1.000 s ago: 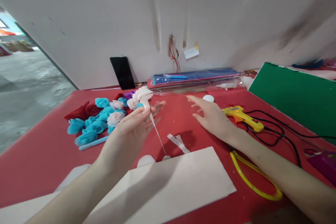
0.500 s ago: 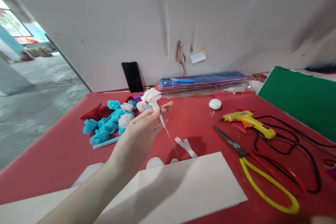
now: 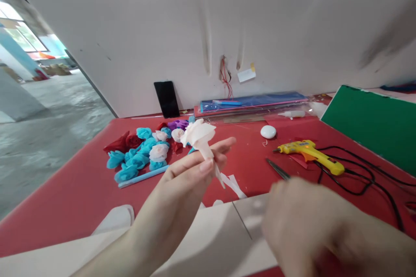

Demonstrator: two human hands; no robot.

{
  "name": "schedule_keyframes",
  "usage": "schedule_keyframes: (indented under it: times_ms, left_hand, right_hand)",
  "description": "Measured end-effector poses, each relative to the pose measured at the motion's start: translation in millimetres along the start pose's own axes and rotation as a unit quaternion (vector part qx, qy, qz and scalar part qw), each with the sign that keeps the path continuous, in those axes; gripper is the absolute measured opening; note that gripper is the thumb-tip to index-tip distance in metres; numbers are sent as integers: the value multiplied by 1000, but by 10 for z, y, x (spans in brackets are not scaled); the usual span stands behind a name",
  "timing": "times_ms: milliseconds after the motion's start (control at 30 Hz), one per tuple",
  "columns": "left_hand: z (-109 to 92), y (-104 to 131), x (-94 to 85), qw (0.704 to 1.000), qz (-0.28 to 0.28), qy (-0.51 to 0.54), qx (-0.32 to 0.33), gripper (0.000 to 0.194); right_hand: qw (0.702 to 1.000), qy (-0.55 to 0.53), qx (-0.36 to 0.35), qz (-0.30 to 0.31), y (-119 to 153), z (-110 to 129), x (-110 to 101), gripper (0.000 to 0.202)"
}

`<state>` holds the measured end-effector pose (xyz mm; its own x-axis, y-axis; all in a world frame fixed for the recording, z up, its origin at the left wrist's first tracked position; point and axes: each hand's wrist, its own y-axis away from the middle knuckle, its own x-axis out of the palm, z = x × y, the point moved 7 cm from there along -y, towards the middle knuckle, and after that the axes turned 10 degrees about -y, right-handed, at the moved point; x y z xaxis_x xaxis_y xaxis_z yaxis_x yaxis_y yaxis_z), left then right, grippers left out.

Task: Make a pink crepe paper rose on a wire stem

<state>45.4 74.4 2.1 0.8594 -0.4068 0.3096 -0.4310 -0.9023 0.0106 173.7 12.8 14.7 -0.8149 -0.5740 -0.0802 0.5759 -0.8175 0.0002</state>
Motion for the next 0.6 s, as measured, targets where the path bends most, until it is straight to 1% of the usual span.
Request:
schedule_keyframes:
  times_ms: [33, 67, 100, 133, 167, 267, 333, 367, 467, 600]
  left_hand:
    - [23, 12, 6, 1000, 4, -6, -5, 7]
    - [48, 22, 8, 1000, 6, -9, -10, 8]
    - [74, 29, 11, 1000, 9, -11, -15, 10]
    - [98, 35, 16, 1000, 12, -11, -19, 12]
    - [121, 39, 23, 1000, 15, -12, -25, 14]
    - [170, 49, 58, 998, 29, -16, -44, 19]
    - [175, 53, 93, 998, 43, -21, -50, 14]
    - [171, 54, 113, 997, 51, -20, -51, 13]
    - [160, 59, 158, 996, 70, -16, -50, 24]
    - [158, 62, 191, 995, 83, -11, -48, 22]
  right_hand:
    - [999, -11, -25, -29, -91, 32, -55, 25]
    - [996, -24, -38, -72, -174, 45, -122, 28]
    - [992, -41, -32, -118, -242, 29, -182, 29]
    - [988, -60, -29, -138, -303, 14, -199, 26]
    - [987, -83, -28, -137, -355, 1, -184, 24]
    - [985, -143, -14, -91, -439, -35, -64, 20]
    - [983, -169, -10, -75, -442, -33, -11, 20]
    - [981, -178, -11, -73, -437, -23, 2, 20]
    - [977, -198, -19, -73, -422, 14, 11, 18]
    - [974, -214, -11, -74, -418, 18, 14, 16]
